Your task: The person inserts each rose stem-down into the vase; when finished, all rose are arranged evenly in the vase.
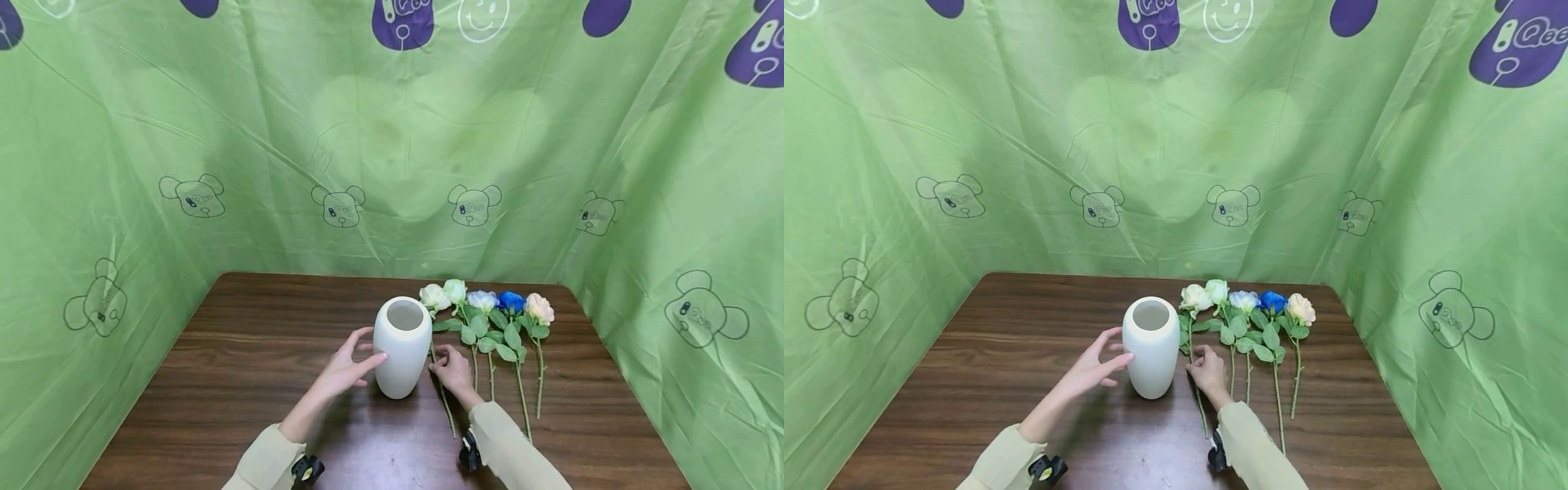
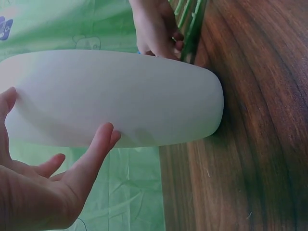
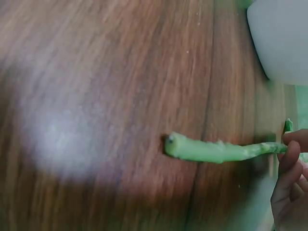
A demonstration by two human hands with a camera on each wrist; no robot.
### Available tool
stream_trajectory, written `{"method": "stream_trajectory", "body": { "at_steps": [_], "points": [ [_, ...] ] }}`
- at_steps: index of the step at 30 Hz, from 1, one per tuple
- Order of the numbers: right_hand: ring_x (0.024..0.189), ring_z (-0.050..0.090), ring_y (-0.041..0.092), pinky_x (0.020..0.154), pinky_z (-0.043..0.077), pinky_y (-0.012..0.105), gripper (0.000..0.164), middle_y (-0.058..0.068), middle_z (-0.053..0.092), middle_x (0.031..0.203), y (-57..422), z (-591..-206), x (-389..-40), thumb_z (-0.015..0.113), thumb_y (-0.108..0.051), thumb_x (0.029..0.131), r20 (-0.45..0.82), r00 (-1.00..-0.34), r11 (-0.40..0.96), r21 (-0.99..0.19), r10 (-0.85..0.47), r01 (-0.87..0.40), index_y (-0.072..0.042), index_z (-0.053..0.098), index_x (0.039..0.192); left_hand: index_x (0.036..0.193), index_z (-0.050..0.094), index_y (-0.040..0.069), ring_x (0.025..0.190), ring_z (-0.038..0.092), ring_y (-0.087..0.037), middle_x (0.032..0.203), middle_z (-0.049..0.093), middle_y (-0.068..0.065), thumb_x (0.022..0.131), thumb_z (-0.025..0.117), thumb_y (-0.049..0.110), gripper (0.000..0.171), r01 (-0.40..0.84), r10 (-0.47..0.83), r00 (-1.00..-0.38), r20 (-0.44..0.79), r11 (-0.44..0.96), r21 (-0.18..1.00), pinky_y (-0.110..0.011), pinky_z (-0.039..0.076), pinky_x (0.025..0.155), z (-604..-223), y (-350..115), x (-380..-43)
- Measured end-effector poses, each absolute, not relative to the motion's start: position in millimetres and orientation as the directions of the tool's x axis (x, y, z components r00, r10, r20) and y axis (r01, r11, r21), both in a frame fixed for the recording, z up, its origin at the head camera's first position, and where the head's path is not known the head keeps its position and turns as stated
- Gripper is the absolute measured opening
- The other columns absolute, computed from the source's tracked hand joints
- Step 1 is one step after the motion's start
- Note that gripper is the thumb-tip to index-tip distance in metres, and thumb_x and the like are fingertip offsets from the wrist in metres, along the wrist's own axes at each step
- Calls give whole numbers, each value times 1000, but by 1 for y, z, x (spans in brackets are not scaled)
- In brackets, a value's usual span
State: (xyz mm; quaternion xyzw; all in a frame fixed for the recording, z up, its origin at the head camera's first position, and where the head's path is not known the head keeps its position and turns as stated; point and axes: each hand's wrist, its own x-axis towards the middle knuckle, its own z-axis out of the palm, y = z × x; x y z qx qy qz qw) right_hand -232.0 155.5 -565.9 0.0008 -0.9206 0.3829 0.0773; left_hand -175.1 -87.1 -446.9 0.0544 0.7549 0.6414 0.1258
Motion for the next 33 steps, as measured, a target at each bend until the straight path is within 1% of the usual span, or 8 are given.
{"method": "stream_trajectory", "body": {
  "at_steps": [4,9,11,16,20,24,27,33],
  "points": [
    [52,51,8,58,44,29,34,-4,58,61,163,-561,-229,71,-5,70,154,-988,650,-752,8,-112,0,60,101,130,35,16,95,53,-33,121,44,-20,80,66,31,61,-68,258,-960,-109,161,985,-47,50,63,-432,-86,-168],
    [43,52,14,46,46,28,34,4,60,66,174,-552,-224,67,-1,74,112,-992,520,-845,-52,-122,1,55,106,129,36,15,95,53,-33,121,44,-21,81,64,29,58,-62,260,-960,-105,170,984,-46,50,64,-423,-86,-162],
    [41,52,18,43,47,32,35,7,60,68,179,-548,-222,65,1,76,89,-994,450,-886,-68,-110,2,53,108,129,37,14,95,53,-33,120,44,-22,81,64,29,57,-59,260,-960,-103,172,983,-45,50,64,-422,-86,-162],
    [46,54,22,46,49,41,36,16,59,75,188,-538,-216,62,5,78,30,-995,289,-955,-98,-57,4,49,111,128,37,14,95,53,-33,120,44,-21,81,65,30,57,-56,263,-960,-101,175,983,-42,51,62,-422,-86,-162],
    [51,55,25,49,49,41,37,24,56,81,193,-525,-210,59,8,79,6,-989,179,-983,-151,-34,7,44,114,128,37,15,95,53,-33,121,44,-21,81,65,30,57,-59,265,-959,-104,170,984,-41,51,60,-425,-86,-164],
    [54,56,26,53,49,46,38,31,52,86,195,-505,-203,57,9,81,33,-979,125,-990,-200,-59,9,40,115,128,37,16,95,53,-33,121,44,-22,80,66,30,57,-56,265,-959,-97,157,986,-43,51,60,-435,-87,-169],
    [54,57,25,55,49,47,39,30,53,85,196,-496,-201,57,9,81,67,-977,101,-991,-203,-89,9,40,115,128,37,18,94,54,-32,121,44,-20,79,66,33,58,-50,263,-960,-92,162,986,-41,51,59,-446,-87,-174],
    [55,58,21,54,51,39,39,29,54,87,200,-487,-203,59,5,81,152,-972,48,-985,-181,-163,3,40,115,126,38,21,93,55,-31,120,46,-18,78,66,36,58,-37,254,-964,-81,172,984,-39,52,57,-455,-87,-178]
  ]
}}
